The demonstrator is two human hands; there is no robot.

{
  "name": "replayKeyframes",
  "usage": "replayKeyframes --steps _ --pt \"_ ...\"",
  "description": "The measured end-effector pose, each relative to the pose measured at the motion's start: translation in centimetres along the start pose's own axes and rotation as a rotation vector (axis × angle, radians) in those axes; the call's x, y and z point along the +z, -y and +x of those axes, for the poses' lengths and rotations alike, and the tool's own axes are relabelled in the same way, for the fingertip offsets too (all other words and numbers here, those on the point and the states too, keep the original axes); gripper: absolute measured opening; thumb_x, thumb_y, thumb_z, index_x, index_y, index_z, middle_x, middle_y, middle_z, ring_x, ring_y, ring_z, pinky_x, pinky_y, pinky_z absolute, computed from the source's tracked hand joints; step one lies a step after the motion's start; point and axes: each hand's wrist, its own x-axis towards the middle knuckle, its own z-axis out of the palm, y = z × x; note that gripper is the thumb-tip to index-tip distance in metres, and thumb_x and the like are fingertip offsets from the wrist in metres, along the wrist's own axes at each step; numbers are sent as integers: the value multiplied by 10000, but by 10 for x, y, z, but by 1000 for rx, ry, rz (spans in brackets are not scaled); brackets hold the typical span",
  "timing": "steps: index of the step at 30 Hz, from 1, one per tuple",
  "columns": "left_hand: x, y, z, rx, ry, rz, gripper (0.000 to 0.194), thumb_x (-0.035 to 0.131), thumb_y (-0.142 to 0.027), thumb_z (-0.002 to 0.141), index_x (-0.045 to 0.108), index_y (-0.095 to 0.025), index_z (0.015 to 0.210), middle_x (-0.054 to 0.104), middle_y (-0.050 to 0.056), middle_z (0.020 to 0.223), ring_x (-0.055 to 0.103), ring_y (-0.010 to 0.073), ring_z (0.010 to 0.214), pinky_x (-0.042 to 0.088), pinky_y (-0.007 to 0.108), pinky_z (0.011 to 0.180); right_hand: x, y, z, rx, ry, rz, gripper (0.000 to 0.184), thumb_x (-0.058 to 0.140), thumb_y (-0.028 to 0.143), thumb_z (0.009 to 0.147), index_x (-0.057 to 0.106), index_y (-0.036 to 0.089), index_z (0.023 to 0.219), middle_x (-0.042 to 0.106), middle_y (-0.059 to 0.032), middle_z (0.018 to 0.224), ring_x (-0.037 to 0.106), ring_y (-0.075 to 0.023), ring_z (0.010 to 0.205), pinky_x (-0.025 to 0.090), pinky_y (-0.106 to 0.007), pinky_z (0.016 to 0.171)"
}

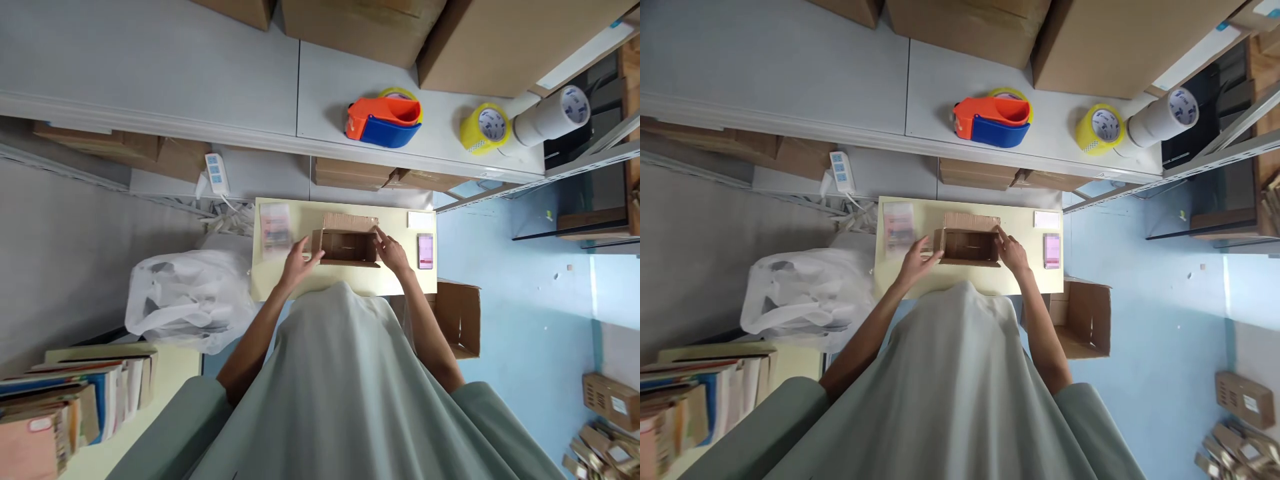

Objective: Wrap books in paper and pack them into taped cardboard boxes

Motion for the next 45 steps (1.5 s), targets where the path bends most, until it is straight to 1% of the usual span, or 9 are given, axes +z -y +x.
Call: replayKeyframes --steps 3,7,11,17,24,28,32,36,45 --pt "-30 23 25 -165 -175 60 491 784 -425 934 683 -145 1325 686 211 1412 720 322 1200 592 419 1019 -4 3 -24 -4 -87 91 585 422 435 1170 496 247 1718 821 -143 1186 785 -312 985 612 -399 866" --pt "-61 53 57 -307 -328 90 419 841 -456 847 631 -166 1064 700 163 1215 611 368 1293 473 502 1155 -5 13 -56 25 -149 267 580 449 516 1151 621 209 1612 834 -146 1183 812 -290 951 652 -405 844" --pt "-64 62 76 -425 -386 154 547 853 -504 841 568 -134 1127 643 230 1337 526 429 1400 402 561 1198 -3 27 -81 104 -182 361 614 453 578 1129 674 192 1552 852 -155 1131 826 -301 945 678 -432 832" --pt "-62 57 90 -581 -252 343 763 927 -436 792 551 -51 1332 549 388 1496 547 524 1424 457 595 1175 0 35 -106 179 -231 397 601 469 585 1103 729 185 1468 859 -161 1090 826 -298 900 686 -451 813" --pt "-67 53 79 -467 -266 361 430 838 -336 871 645 -141 1203 686 281 1373 649 460 1345 503 528 1156 -1 27 -104 160 -206 450 555 515 590 1094 752 204 1414 860 -134 1066 832 -287 896 704 -450 817" --pt "-73 31 66 -422 -271 239 278 832 -310 821 619 -219 973 790 132 1070 752 352 1120 564 425 1003 -5 28 -88 95 -190 490 506 555 548 1084 768 208 1393 860 -120 1092 830 -272 891 706 -441 843" --pt "-88 -8 43 -265 -336 47 352 875 -384 713 612 -226 886 794 65 966 762 278 950 585 353 877 -9 43 -69 -27 -167 646 478 638 565 1052 791 229 1357 864 -95 1097 831 -261 953 701 -433 921" --pt "-97 -62 11 -93 -264 -194 492 908 -513 635 653 -218 935 801 50 918 757 261 867 591 322 751 -13 67 -53 -148 -100 941 505 763 616 981 803 251 1327 863 -83 1168 830 -267 1085 687 -443 1026" --pt "-50 -160 -26 4 -147 -291 531 958 -534 630 657 -227 942 755 19 852 729 228 815 561 284 673 -23 89 -44 -224 -105 1280 618 866 715 860 797 290 1303 842 -47 1247 824 -265 1090 717 -423 976"
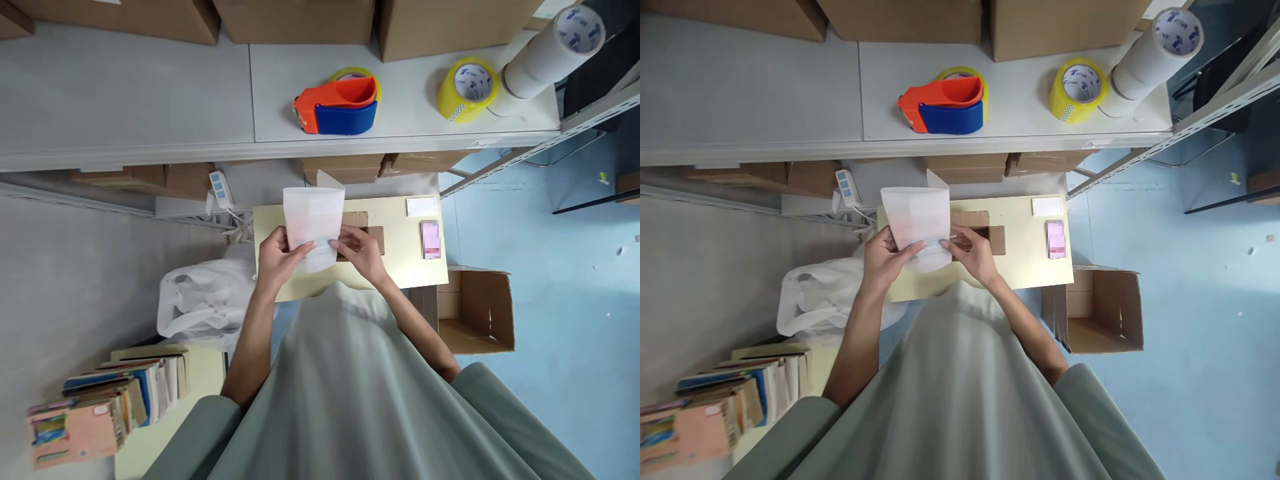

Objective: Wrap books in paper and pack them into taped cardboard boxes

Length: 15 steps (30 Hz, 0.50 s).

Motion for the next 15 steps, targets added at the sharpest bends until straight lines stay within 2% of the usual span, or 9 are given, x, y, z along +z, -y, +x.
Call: replayKeyframes --steps 4,7,11,15 --pt "30 -11 -7 -19 54 -1 533 951 -557 646 643 -221 924 738 17 853 703 215 804 553 283 673 -17 -4 -8 41 -64 32 629 847 750 859 796 262 1253 845 -41 1072 816 -259 976 733 -393 846" --pt "45 -15 -12 -35 84 -1 532 946 -562 656 639 -217 920 736 22 866 694 211 804 548 280 672 -32 -7 -12 53 -63 46 632 840 750 865 789 246 1243 834 -44 1057 811 -253 936 733 -389 811" --pt "55 -17 -14 -45 100 11 519 937 -554 664 643 -219 931 749 32 889 706 221 817 564 291 687 -50 -10 -16 48 -43 70 681 854 724 871 737 255 1352 832 -72 1201 818 -273 1070 724 -427 943" --pt "48 -17 -5 25 24 113 465 923 -523 664 616 -238 866 715 1 821 693 211 778 547 277 657 -76 -20 -19 10 -105 -61 635 806 721 921 735 268 1359 805 -103 1326 769 -292 1264 653 -468 1113"
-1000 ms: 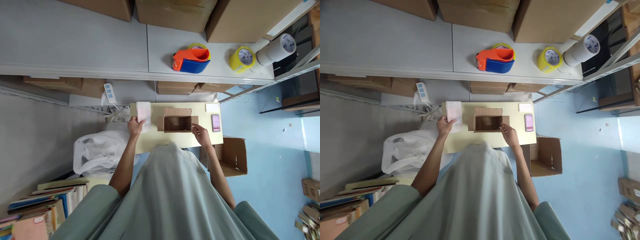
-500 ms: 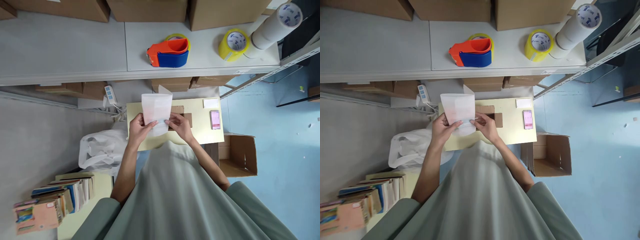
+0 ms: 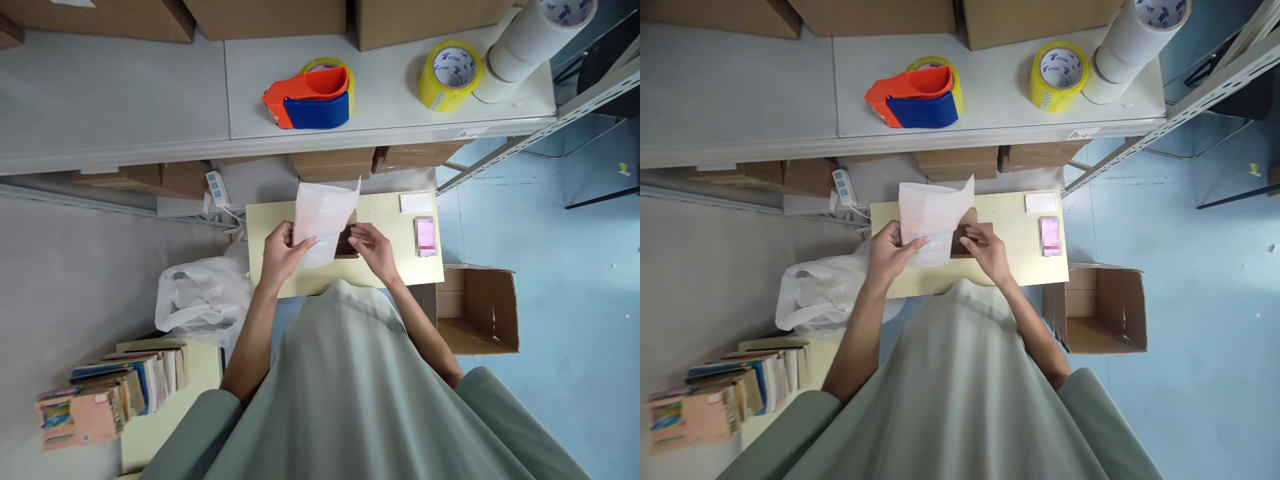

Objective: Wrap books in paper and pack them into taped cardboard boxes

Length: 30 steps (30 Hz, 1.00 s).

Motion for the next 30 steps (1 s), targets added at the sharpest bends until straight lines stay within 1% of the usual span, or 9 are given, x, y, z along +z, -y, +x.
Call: replayKeyframes --steps 4,7,12,15,18,21,24,27,30 --pt "-16 -6 15 111 -118 141 406 908 -458 696 612 -238 866 681 -26 787 664 191 747 525 263 650 -27 -24 2 -36 -128 -194 528 718 703 985 777 253 1253 759 -134 1383 719 -307 1322 635 -481 1114" --pt "-25 -15 25 199 -179 261 362 905 -405 729 637 -232 900 690 -26 822 665 183 780 543 269 715 -38 -45 4 -26 -161 -326 456 666 645 1028 785 250 1223 701 -156 1456 680 -307 1379 604 -494 1144" --pt "-32 -30 39 325 -237 376 319 926 -323 757 656 -247 910 692 -21 860 676 194 828 568 302 799 -39 -74 8 55 -133 -367 358 630 533 1049 771 251 1219 691 -156 1454 677 -283 1374 595 -487 1147" --pt "-37 -38 44 372 -253 404 314 926 -278 762 650 -256 910 700 -18 884 683 205 852 583 319 835 -36 -83 9 71 -131 -321 323 639 481 1023 764 241 1200 712 -150 1410 685 -274 1340 609 -477 1130" --pt "-42 -44 44 406 -250 430 296 907 -245 778 645 -268 914 718 -6 928 690 228 899 596 340 864 -35 -88 10 94 -159 -306 343 653 468 1000 759 226 1219 703 -169 1416 686 -278 1324 626 -478 1114" --pt "-42 -45 37 434 -209 483 215 829 -192 830 656 -272 929 724 9 988 698 242 958 590 352 898 -35 -90 11 122 -189 -308 383 673 496 980 750 218 1233 704 -191 1422 697 -301 1314 638 -510 1097" --pt "-35 -37 27 445 -98 559 145 718 -148 887 683 -265 964 721 23 1034 707 249 1015 574 356 931 -36 -92 12 133 -193 -293 416 666 544 975 731 210 1214 727 -202 1410 740 -305 1259 646 -526 1076" --pt "-22 -19 21 446 41 610 136 657 -137 928 699 -257 977 731 41 1074 708 265 1051 558 366 937 -36 -92 13 154 -187 -285 460 647 601 981 731 200 1189 761 -199 1389 785 -291 1172 658 -501 1043" --pt "-5 8 22 397 167 671 143 660 -131 932 714 -253 982 750 61 1093 711 287 1059 546 370 911 -36 -90 12 175 -184 -313 493 643 640 982 747 199 1177 792 -187 1355 798 -288 1138 661 -470 1019"
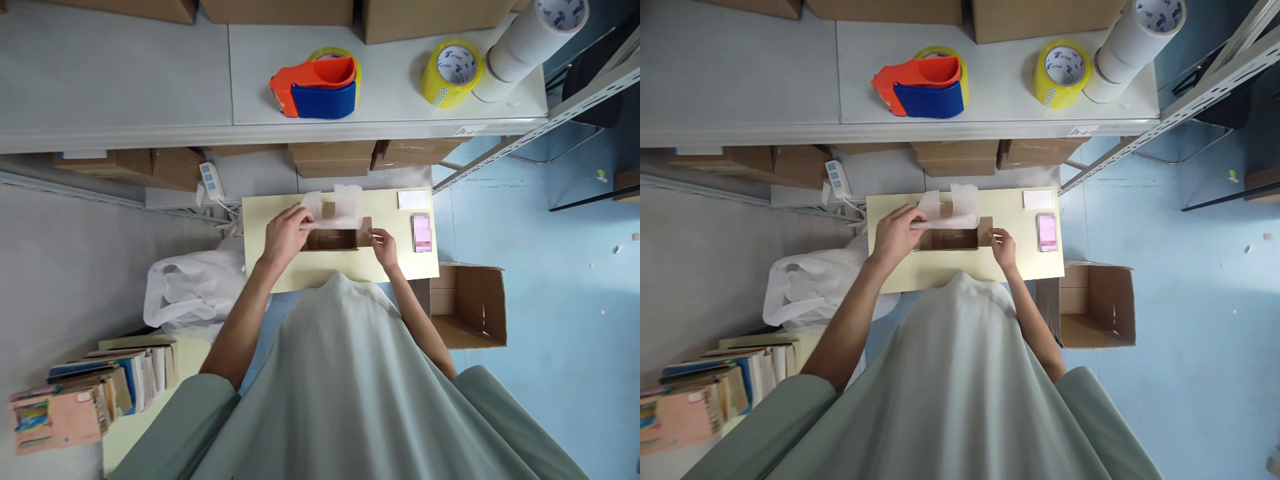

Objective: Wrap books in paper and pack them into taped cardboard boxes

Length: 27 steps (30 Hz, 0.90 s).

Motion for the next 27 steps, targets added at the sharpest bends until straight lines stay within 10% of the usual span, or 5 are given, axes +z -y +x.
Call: replayKeyframes --steps 8,16,21,27 --pt "67 33 9 -55 232 13 200 781 -117 864 753 -279 979 817 66 1149 747 333 1055 523 394 878 0 2 -3 13 -21 -18 419 650 529 982 765 178 1180 811 -180 1338 805 -270 1076 656 -436 1002" --pt "93 46 18 -95 334 42 290 839 -98 830 785 -244 1074 828 114 1150 754 365 1077 545 434 912 -1 -6 -1 -29 -34 -67 467 632 574 998 778 175 1192 818 -195 1303 807 -302 1099 654 -463 994" --pt "88 67 -1 -62 131 -57 468 867 -268 890 718 -239 1333 720 151 1433 652 376 1362 499 496 1183 -1 -10 0 -73 -49 -57 540 642 688 968 775 194 1142 829 -197 1272 813 -329 1063 666 -503 967" --pt "88 118 -35 -544 -106 -199 782 807 -559 929 547 -149 1543 674 259 1507 577 429 1494 455 565 1244 -1 -1 -8 -135 -51 -69 576 636 724 973 755 200 1182 824 -188 1272 812 -320 1023 684 -510 929"
